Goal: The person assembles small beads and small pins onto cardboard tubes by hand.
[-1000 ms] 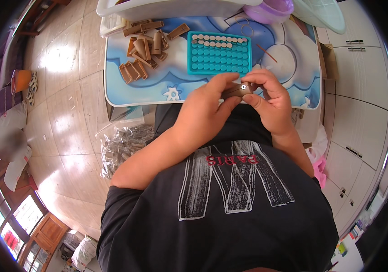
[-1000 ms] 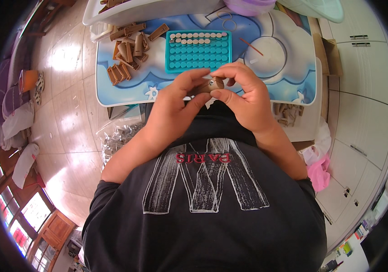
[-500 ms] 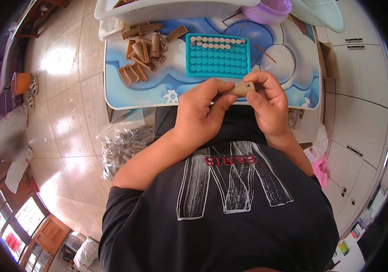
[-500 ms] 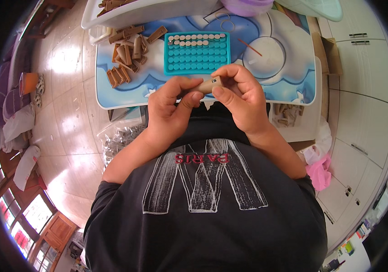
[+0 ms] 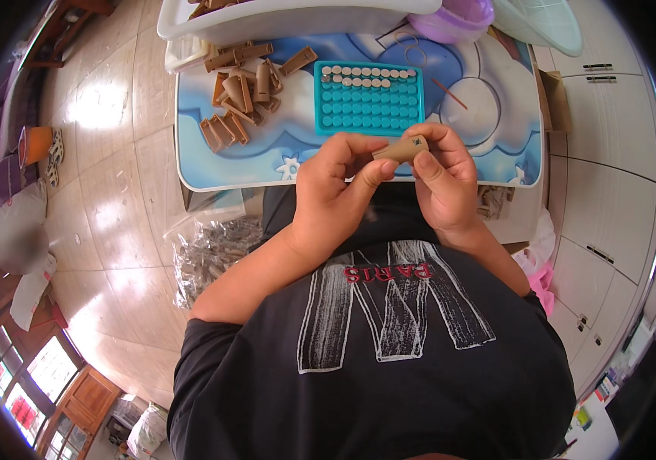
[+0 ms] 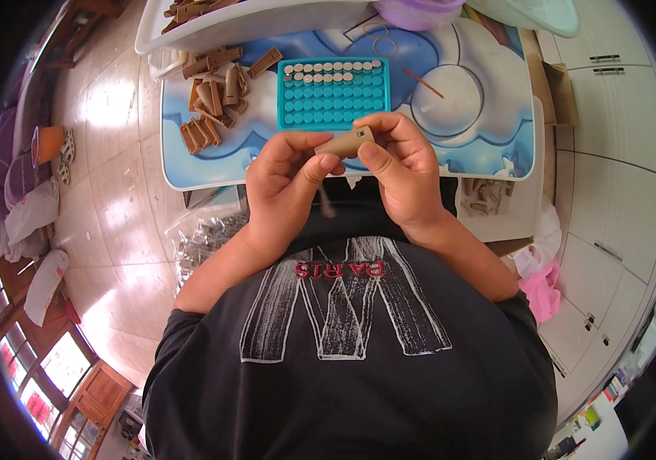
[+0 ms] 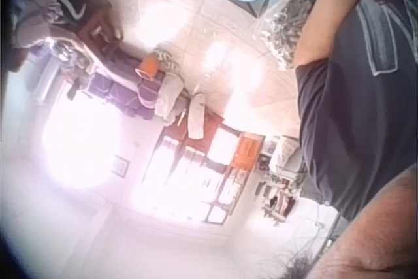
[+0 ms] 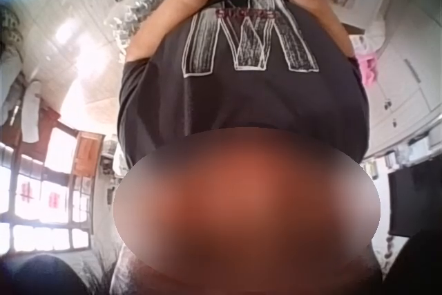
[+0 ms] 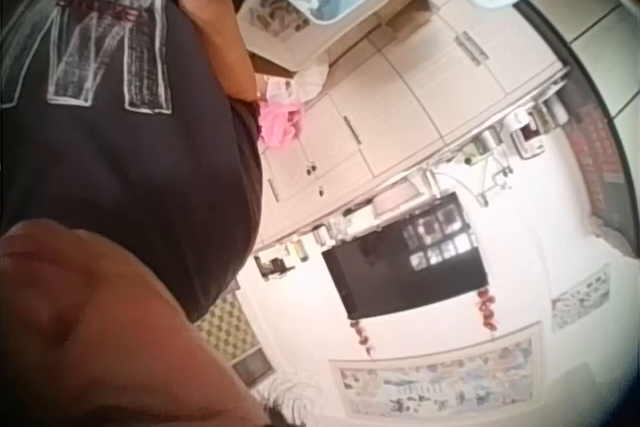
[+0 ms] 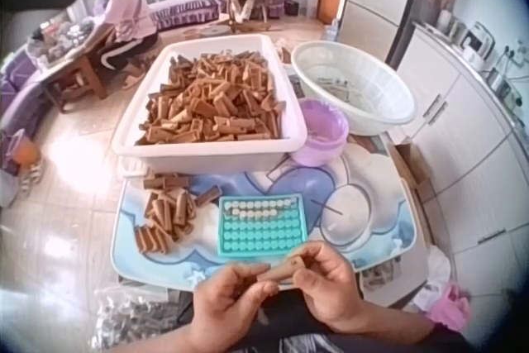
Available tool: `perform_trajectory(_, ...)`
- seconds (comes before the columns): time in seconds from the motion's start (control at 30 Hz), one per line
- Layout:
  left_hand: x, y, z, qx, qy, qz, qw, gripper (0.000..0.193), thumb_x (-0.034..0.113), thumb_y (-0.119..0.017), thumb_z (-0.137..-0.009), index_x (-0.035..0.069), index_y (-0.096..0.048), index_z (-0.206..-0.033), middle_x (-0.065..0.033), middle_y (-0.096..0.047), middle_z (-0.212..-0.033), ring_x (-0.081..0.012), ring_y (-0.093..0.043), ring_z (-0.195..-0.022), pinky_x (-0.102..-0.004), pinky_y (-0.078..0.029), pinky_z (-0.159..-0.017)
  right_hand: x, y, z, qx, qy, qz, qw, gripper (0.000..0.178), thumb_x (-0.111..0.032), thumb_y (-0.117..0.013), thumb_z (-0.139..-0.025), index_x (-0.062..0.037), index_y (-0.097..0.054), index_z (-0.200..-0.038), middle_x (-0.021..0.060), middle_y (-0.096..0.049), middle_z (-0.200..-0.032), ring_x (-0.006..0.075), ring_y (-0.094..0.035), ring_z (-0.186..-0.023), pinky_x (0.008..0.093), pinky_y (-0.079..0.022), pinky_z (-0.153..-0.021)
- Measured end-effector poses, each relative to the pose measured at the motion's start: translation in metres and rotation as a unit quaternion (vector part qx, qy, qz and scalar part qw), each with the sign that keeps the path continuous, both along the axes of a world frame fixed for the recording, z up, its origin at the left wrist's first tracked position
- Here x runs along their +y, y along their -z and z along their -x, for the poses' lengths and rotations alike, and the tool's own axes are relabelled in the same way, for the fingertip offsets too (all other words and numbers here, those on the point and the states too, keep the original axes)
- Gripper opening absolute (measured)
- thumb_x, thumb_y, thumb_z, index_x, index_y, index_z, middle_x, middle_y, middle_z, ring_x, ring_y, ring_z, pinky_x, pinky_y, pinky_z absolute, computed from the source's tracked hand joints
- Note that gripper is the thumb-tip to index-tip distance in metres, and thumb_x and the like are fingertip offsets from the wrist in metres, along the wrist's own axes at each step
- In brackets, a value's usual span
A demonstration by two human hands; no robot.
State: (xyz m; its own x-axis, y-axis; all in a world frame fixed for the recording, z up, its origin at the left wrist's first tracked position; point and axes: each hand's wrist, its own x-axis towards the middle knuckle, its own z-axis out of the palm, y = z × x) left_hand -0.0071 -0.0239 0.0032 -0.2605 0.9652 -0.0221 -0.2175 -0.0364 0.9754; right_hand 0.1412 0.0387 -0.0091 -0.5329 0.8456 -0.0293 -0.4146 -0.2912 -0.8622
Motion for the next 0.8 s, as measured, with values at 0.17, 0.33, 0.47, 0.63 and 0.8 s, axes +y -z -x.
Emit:
perform_trajectory(0.17,0.003,0.006,0.008,0.095,-0.035,-0.034,0.994,0.023,0.007,-0.07,-0.079,-0.001,-0.057,-0.096,-0.0075,-0.064,-0.082,-0.0114,-0.061,-0.073,-0.0237,-0.049,-0.065,-0.002,-0.01,0.01,-0.02,0.028,-0.023,0.999,0.028,-0.007,-0.059,-0.089,0.0006,-0.05,-0.114,0.0047,-0.058,-0.1,0.0084,-0.054,-0.089,0.0215,-0.043,-0.079)
perform_trajectory(0.33,0.006,-0.004,0.014,0.274,-0.001,-0.164,0.948,0.024,0.005,-0.072,-0.073,0.002,-0.056,-0.092,-0.0088,-0.059,-0.076,-0.0243,-0.056,-0.064,-0.0313,-0.045,-0.057,-0.001,-0.013,0.0,-0.07,-0.066,-0.074,0.993,0.028,-0.008,-0.059,-0.089,0.0004,-0.05,-0.115,0.0057,-0.06,-0.101,0.0072,-0.055,-0.088,0.0196,-0.045,-0.075)
perform_trajectory(0.47,0.006,-0.007,0.013,0.273,0.004,-0.179,0.945,0.023,0.005,-0.071,-0.073,0.003,-0.056,-0.09,-0.0083,-0.058,-0.075,-0.0268,-0.053,-0.061,-0.0331,-0.043,-0.055,-0.007,-0.012,0.003,-0.033,-0.053,-0.06,0.996,0.026,-0.009,-0.06,-0.089,0.0003,-0.051,-0.112,0.0054,-0.061,-0.097,0.0064,-0.056,-0.087,0.019,-0.045,-0.074)
perform_trajectory(0.63,0.003,-0.01,0.011,0.292,-0.003,-0.148,0.945,0.019,0.006,-0.07,-0.076,0.002,-0.056,-0.088,-0.0077,-0.057,-0.073,-0.0211,-0.055,-0.061,-0.0312,-0.043,-0.056,-0.01,-0.009,0.003,-0.034,-0.044,-0.015,0.998,0.025,-0.011,-0.063,-0.087,0.0,-0.053,-0.108,0.0047,-0.061,-0.096,0.0057,-0.055,-0.083,0.0191,-0.045,-0.072)
perform_trajectory(0.8,0.003,-0.006,0.014,-0.024,0.075,0.013,0.997,0.018,0.015,-0.064,-0.086,0.001,-0.054,-0.091,-0.0053,-0.06,-0.079,-0.0125,-0.058,-0.069,-0.026,-0.048,-0.061,0.001,-0.013,0.002,-0.124,-0.008,-0.075,0.989,0.033,-0.016,-0.071,-0.081,-0.0013,-0.055,-0.106,0.0024,-0.059,-0.089,0.007,-0.052,-0.076,0.0213,-0.044,-0.067)
